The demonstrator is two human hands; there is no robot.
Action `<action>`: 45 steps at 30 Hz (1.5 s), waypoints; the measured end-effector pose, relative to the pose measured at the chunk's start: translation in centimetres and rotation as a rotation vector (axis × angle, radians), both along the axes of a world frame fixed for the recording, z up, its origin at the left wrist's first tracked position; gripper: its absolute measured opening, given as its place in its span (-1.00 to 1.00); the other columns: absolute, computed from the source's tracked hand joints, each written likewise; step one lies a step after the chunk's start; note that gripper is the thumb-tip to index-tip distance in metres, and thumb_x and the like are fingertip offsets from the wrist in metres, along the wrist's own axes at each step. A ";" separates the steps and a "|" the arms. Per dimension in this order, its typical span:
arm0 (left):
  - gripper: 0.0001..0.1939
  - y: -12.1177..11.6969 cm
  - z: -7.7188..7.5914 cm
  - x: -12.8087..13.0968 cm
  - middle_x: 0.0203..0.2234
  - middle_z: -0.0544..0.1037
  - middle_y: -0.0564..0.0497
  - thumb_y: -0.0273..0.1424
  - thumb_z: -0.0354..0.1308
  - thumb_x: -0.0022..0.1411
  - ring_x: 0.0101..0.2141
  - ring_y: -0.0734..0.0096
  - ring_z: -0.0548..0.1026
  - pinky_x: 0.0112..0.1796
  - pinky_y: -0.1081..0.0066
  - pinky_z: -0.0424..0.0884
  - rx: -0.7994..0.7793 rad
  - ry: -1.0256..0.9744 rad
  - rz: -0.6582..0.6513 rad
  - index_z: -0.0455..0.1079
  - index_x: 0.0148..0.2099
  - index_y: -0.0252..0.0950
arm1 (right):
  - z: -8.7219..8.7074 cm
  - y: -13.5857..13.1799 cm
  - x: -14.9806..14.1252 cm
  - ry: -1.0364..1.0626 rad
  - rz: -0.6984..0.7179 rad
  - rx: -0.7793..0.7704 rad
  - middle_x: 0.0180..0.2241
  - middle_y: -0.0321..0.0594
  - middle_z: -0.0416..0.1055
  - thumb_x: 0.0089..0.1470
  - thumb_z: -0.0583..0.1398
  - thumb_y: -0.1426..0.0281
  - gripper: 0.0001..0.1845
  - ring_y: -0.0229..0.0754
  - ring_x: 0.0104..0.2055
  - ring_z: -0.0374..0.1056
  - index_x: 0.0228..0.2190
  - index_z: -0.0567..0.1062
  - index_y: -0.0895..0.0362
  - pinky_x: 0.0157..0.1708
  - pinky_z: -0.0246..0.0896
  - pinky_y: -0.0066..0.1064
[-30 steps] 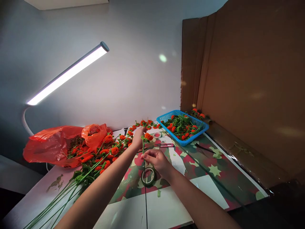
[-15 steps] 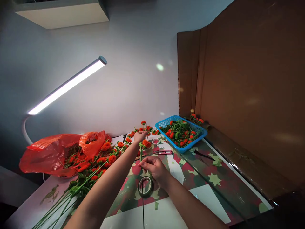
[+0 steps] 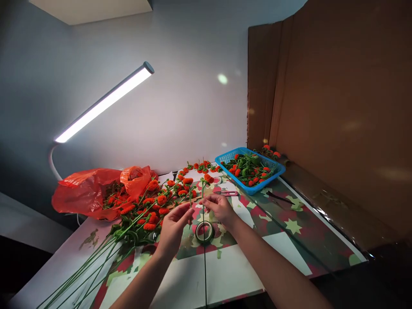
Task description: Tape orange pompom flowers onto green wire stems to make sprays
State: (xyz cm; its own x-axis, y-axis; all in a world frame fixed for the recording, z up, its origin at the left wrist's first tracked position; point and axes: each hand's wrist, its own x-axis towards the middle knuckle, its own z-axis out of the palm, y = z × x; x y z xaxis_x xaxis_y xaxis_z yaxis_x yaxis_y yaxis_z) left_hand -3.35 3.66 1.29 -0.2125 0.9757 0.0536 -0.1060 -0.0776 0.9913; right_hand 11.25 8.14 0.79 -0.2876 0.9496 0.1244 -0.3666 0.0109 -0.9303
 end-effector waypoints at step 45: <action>-0.63 -2.5 -1.9 4.6 -0.52 0.56 -0.02 -0.23 0.24 0.02 -0.55 0.45 0.42 -0.51 0.46 0.35 0.044 0.060 0.189 0.52 -0.15 -0.34 | -0.7 -0.5 -0.8 -0.109 -0.131 0.066 -0.62 -0.27 0.41 -0.19 0.29 0.24 -0.77 -0.26 -0.53 0.27 -0.60 0.52 0.17 -0.47 0.18 -0.41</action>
State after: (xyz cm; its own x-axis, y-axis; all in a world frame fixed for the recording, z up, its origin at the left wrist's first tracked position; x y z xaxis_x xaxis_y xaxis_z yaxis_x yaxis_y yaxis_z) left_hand 1.20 1.13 -0.61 -0.3867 0.9152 0.1138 -0.0264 -0.1343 0.9906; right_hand 10.42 7.65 0.08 -0.1772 0.9707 0.1622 -0.2552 0.1139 -0.9602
